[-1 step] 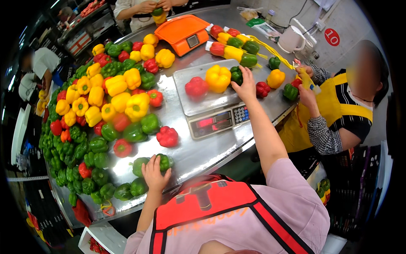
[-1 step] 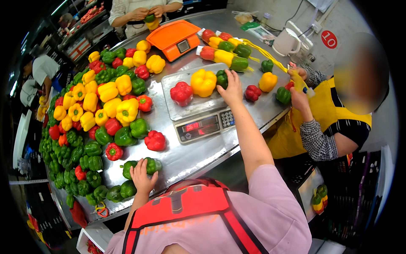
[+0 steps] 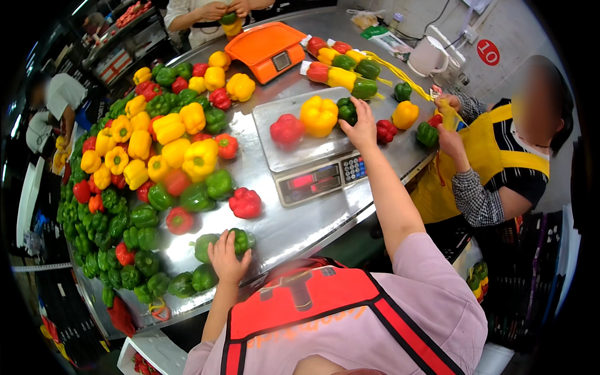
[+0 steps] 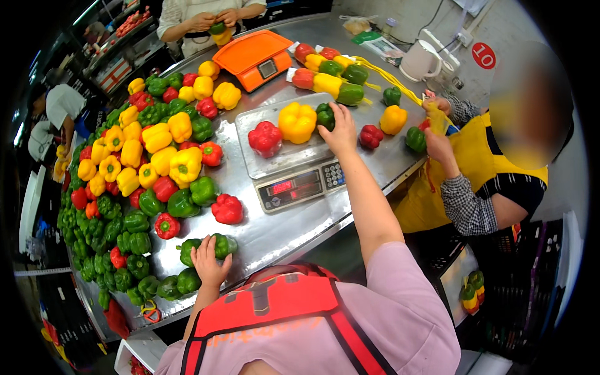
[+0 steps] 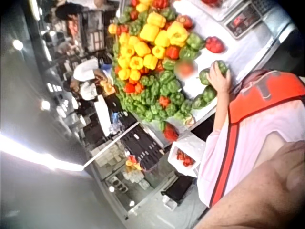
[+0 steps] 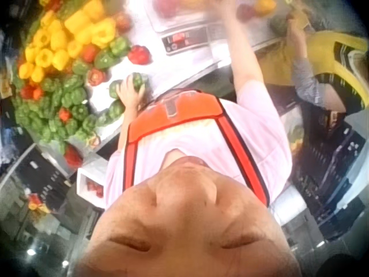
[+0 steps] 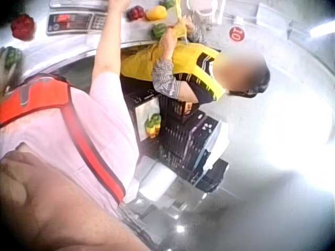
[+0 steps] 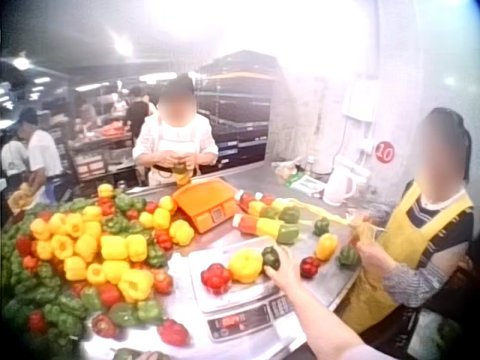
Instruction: The person sorts green, red, and yellow bell peppers on a metal table, picking them up and placing them onto a digital scale. They also move peppers into white crates on the floor.
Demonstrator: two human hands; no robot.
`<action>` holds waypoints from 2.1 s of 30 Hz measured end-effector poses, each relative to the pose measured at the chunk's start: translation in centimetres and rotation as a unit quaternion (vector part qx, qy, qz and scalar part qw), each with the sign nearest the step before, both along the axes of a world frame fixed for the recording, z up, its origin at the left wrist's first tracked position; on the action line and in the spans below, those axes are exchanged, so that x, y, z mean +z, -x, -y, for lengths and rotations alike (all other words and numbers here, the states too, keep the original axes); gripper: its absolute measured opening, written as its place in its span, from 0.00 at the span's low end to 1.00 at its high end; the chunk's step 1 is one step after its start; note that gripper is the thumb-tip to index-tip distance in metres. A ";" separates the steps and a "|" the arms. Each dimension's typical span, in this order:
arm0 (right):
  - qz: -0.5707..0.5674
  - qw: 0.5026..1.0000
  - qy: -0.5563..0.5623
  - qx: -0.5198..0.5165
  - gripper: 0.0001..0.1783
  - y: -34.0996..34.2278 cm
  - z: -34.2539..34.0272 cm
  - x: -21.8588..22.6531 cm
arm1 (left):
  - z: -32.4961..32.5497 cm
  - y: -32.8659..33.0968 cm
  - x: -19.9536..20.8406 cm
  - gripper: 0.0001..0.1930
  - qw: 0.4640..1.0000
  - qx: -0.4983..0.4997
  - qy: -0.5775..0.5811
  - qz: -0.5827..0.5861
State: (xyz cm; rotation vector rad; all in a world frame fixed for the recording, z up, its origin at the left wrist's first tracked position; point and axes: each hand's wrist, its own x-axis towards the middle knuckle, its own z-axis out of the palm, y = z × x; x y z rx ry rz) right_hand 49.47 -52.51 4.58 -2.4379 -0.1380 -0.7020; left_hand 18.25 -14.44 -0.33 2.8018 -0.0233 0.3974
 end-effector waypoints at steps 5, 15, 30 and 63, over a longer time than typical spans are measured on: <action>0.119 0.980 -0.145 -0.071 0.40 5.0 1.4 1.2 | -0.1 0.1 -0.8 0.35 1.000 0.012 -0.019 0.016; -0.066 0.941 -0.272 -0.189 0.38 15.1 8.2 -4.5 | 0.0 -0.3 -0.8 0.35 0.999 0.010 -0.027 0.019; -0.194 0.685 -0.673 0.201 0.34 17.4 -2.8 6.9 | 0.5 -0.5 0.2 0.37 1.000 0.009 -0.004 -0.009; -0.323 0.686 -0.532 0.377 0.44 20.4 -15.4 6.0 | 5.2 -6.3 10.6 0.39 0.591 -0.112 0.786 -0.145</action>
